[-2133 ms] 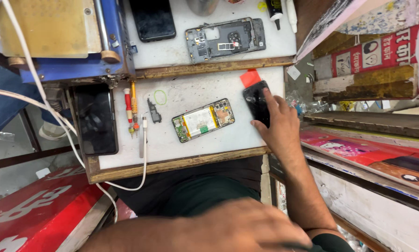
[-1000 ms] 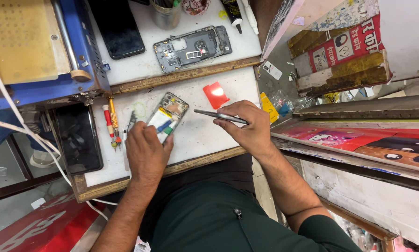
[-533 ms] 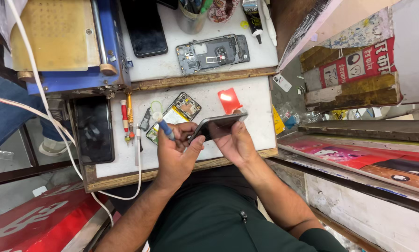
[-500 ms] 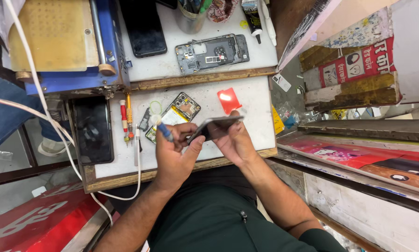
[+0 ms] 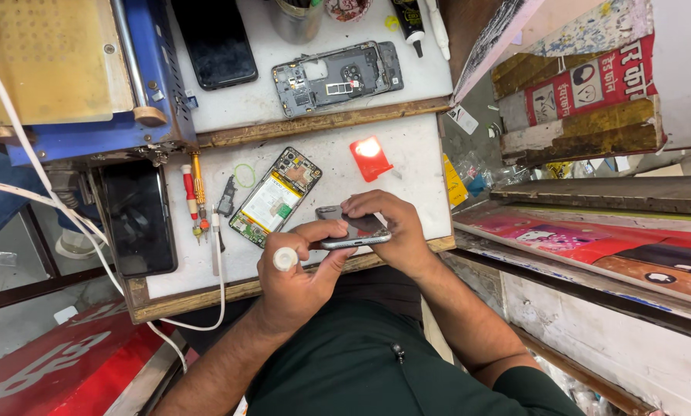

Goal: The person operates a smartphone, then places it on the workbench and handles a disassembled phone chassis. They use a screwdriver to remove screws from the phone's frame and set the screws aside. The person continues to manipulate the phone components and tools on the workbench.

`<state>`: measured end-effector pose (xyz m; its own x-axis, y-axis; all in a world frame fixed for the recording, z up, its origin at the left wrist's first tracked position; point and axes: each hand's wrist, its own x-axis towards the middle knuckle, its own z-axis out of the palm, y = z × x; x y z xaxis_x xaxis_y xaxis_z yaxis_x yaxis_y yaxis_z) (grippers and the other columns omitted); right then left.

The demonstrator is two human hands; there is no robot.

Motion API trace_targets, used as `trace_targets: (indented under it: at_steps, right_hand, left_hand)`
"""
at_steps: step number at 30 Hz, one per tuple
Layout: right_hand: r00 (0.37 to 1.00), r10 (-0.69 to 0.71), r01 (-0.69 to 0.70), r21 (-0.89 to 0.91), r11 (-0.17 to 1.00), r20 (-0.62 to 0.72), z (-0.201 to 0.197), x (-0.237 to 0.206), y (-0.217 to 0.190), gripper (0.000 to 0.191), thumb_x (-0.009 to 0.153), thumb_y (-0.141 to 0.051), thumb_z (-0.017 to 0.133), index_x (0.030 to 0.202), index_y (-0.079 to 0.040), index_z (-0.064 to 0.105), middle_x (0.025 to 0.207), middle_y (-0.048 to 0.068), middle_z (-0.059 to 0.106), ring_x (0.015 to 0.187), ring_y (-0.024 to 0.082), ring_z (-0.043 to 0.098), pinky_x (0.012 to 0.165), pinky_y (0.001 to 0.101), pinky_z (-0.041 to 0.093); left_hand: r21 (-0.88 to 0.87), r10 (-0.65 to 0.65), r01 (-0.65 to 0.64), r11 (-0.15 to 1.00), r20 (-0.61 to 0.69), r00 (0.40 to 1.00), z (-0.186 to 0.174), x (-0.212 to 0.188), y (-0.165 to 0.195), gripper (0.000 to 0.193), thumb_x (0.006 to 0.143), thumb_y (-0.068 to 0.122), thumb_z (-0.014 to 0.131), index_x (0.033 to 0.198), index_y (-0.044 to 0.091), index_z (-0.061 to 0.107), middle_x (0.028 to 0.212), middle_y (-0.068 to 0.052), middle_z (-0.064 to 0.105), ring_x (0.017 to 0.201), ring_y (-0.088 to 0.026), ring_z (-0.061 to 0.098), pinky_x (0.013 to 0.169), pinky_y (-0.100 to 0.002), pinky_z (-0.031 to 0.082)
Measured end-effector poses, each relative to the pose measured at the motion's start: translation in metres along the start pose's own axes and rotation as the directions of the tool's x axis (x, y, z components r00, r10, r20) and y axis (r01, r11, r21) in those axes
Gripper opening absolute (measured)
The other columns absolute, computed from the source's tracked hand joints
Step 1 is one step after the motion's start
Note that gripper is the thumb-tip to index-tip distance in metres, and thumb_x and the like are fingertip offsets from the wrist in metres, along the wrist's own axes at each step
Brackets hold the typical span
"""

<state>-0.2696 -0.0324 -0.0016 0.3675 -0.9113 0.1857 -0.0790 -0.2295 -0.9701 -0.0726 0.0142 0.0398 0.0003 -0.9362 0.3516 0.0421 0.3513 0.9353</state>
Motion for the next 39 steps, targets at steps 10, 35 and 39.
trace_targets:
  at_steps: [10,35,39]
  right_hand:
    - [0.997,0.073,-0.072,-0.027,0.997,0.038,-0.001,0.005,-0.011,0.027,0.089,0.002,0.077,0.112,-0.003,0.065,0.122,0.014,0.075,0.115,0.023,0.074,0.098,0.0327,0.060]
    - [0.998,0.040,-0.033,0.136,0.990,-0.050,0.006,0.012,0.018,0.022,0.099,-0.002,0.072,0.121,-0.001,0.069,0.124,0.016,0.075,0.119,0.024,0.072,0.106,0.0343,0.058]
    - [0.996,0.061,-0.042,0.248,0.968,-0.068,0.003,0.007,0.018,0.022,0.101,-0.005,0.071,0.122,-0.002,0.068,0.124,0.016,0.074,0.121,0.025,0.072,0.107,0.0349,0.058]
  left_hand:
    - [0.270,-0.101,0.097,0.958,0.000,0.995,-0.024,0.023,0.009,0.043,0.113,0.040,0.042,0.118,0.000,0.058,0.118,-0.017,0.061,0.103,-0.021,0.063,0.092,-0.035,0.052]
    - [0.559,-0.418,-0.129,0.819,0.736,0.532,0.054,-0.047,-0.060,0.047,0.092,0.028,0.066,0.138,0.016,0.063,0.129,-0.020,0.064,0.116,-0.039,0.063,0.094,-0.050,0.052]
    - [0.727,-0.564,-0.076,0.682,0.589,0.579,0.043,-0.031,-0.089,0.049,0.093,0.031,0.063,0.139,0.016,0.060,0.133,-0.019,0.061,0.120,-0.038,0.060,0.097,-0.050,0.050]
